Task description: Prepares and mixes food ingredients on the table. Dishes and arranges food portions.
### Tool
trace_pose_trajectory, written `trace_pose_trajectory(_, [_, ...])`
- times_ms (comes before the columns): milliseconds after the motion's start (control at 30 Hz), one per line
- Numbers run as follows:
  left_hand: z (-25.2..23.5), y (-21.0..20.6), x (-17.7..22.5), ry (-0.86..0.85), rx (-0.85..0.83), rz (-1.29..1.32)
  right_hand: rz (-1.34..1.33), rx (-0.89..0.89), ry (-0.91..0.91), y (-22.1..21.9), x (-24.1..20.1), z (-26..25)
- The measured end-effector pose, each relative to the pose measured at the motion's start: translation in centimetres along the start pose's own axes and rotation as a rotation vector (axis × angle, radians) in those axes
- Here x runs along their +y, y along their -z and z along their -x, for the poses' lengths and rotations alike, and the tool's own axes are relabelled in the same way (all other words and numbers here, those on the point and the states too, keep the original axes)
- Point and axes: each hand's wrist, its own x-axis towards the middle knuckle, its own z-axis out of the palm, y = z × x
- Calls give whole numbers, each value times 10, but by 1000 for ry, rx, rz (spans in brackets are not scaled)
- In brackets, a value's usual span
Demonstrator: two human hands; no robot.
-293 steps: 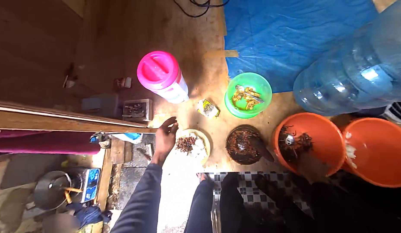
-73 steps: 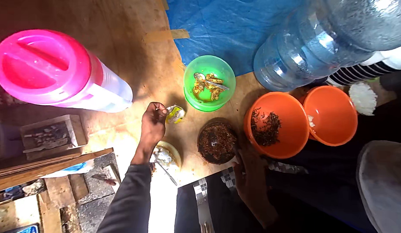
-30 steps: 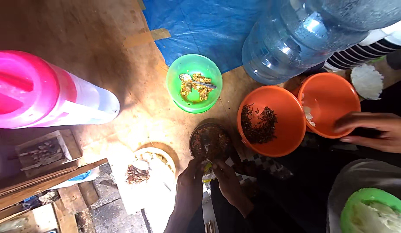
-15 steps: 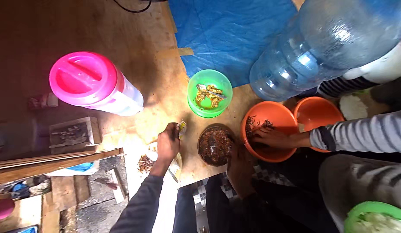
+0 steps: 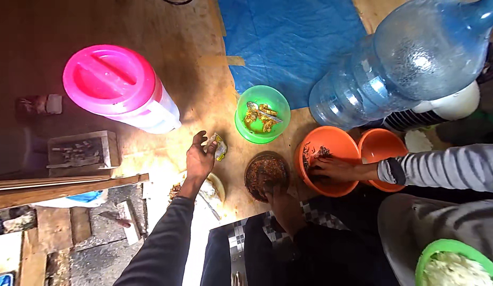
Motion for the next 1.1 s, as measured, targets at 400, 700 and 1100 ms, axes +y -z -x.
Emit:
trace_pose_trajectory(400, [72,59,-4,-70,99,184,-290,-186,-288,39,5,-37])
trace_pose_trajectory(700, [170,97,-122,77,602,88,-74,-261,-242,45,-29,-20])
trace_pose_trajectory(1100, [151,44,-198,540,420,-288,9,-255,-197,38,-37,-25])
